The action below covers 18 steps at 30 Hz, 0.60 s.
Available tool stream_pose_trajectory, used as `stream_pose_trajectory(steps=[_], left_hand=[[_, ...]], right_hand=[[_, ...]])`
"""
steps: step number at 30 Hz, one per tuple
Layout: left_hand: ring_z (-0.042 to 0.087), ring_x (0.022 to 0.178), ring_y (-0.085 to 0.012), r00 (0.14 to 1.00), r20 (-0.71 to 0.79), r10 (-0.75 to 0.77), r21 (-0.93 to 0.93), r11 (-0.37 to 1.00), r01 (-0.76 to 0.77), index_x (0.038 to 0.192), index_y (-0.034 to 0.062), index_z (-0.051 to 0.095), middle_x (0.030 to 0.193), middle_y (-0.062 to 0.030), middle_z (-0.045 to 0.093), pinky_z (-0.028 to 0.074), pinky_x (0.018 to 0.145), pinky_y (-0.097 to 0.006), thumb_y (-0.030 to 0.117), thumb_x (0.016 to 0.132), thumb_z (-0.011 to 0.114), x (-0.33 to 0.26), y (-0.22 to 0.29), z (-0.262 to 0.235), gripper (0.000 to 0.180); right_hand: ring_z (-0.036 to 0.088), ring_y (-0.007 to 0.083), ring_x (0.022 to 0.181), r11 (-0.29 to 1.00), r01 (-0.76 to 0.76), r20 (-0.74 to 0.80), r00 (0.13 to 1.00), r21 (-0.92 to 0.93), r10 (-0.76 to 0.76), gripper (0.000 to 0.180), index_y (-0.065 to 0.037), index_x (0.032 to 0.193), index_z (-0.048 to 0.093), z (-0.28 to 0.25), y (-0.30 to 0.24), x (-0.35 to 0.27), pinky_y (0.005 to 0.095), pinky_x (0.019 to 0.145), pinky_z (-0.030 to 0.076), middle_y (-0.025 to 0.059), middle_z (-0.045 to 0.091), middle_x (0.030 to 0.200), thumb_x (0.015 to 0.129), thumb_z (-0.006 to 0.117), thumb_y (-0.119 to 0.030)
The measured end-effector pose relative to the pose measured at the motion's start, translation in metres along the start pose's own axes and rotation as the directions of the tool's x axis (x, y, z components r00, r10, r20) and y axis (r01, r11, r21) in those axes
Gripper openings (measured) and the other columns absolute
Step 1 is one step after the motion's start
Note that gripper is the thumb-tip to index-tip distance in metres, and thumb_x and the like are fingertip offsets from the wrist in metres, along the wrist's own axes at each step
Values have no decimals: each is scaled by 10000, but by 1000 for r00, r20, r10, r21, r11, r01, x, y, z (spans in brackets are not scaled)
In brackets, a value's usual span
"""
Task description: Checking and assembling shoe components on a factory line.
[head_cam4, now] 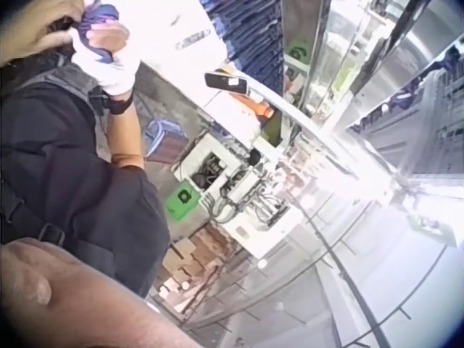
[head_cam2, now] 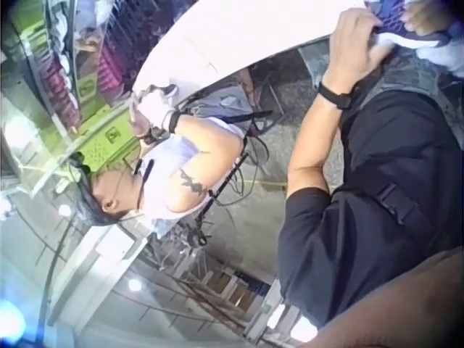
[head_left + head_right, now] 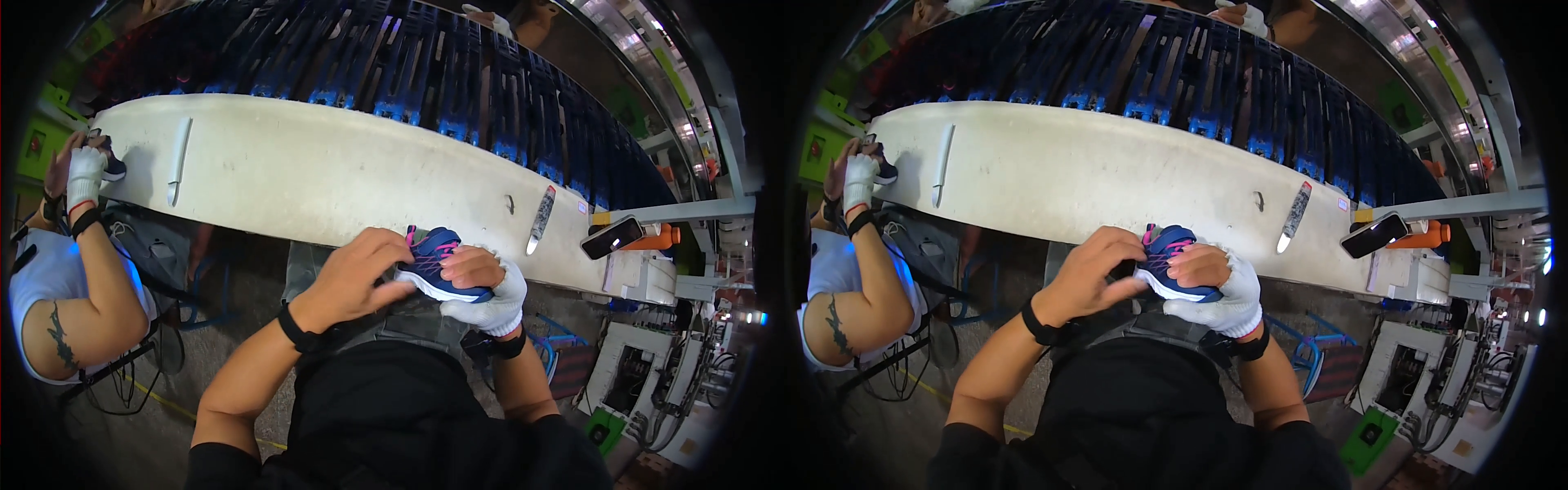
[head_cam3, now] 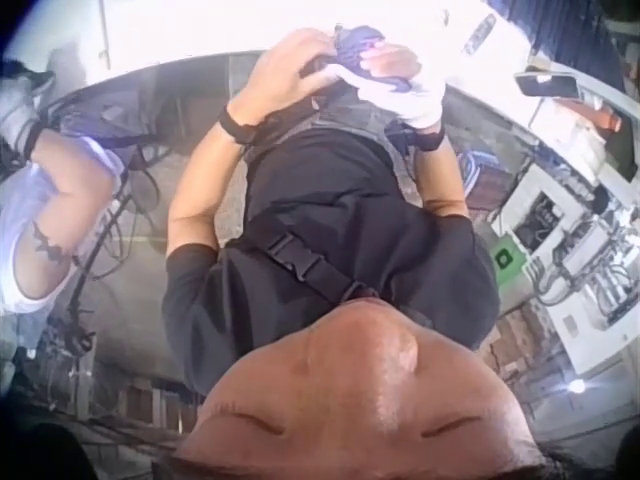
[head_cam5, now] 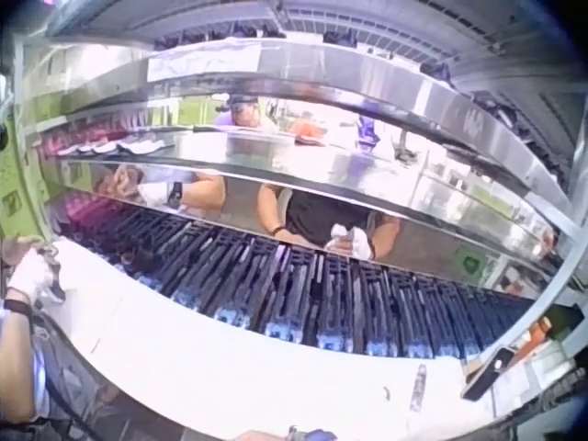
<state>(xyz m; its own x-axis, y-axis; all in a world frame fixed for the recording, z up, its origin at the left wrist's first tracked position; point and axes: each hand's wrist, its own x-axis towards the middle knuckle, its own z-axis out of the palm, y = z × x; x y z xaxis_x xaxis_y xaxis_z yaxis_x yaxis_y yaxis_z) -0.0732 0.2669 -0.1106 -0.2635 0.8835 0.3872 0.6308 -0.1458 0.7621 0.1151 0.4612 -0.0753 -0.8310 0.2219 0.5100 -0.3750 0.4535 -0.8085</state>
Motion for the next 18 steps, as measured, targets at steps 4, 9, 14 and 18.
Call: stream_pose_trajectory(steps=[4,9,14,18], left_hand=[[674,1296,-357,997,16,77,296,952,-78,1413,83,677,1442,-165,666,593,1018,-442,77,849,814,0,8,-26,580],[741,1181,-366,965,-58,257,204,949,-240,1359,49,692,1286,-158,744,615,958,-451,283,844,897,29,21,-74,601],[737,1083,-408,996,92,-3,147,989,-11,1370,71,638,1213,-176,748,599,931,-456,347,833,919,54,22,-85,666],[752,1006,-457,959,214,-185,158,976,153,1345,61,600,1111,-213,775,602,864,-513,326,811,947,61,15,-89,690]], right_hand=[[768,332,1026,792,87,-458,851,605,257,234,-30,1044,669,40,13,-5,503,1051,583,198,793,1030,1055,783,-234],[720,318,1239,949,-226,-260,924,221,281,395,18,1219,762,38,44,23,409,1088,537,201,783,1267,1124,647,-347],[604,338,1451,969,-181,43,983,169,176,853,-22,1574,549,36,22,73,448,1214,461,201,622,1568,890,897,-394],[608,311,1428,926,-201,-68,970,319,234,594,7,1487,563,70,24,92,428,1190,470,220,624,1535,1002,770,-266]])
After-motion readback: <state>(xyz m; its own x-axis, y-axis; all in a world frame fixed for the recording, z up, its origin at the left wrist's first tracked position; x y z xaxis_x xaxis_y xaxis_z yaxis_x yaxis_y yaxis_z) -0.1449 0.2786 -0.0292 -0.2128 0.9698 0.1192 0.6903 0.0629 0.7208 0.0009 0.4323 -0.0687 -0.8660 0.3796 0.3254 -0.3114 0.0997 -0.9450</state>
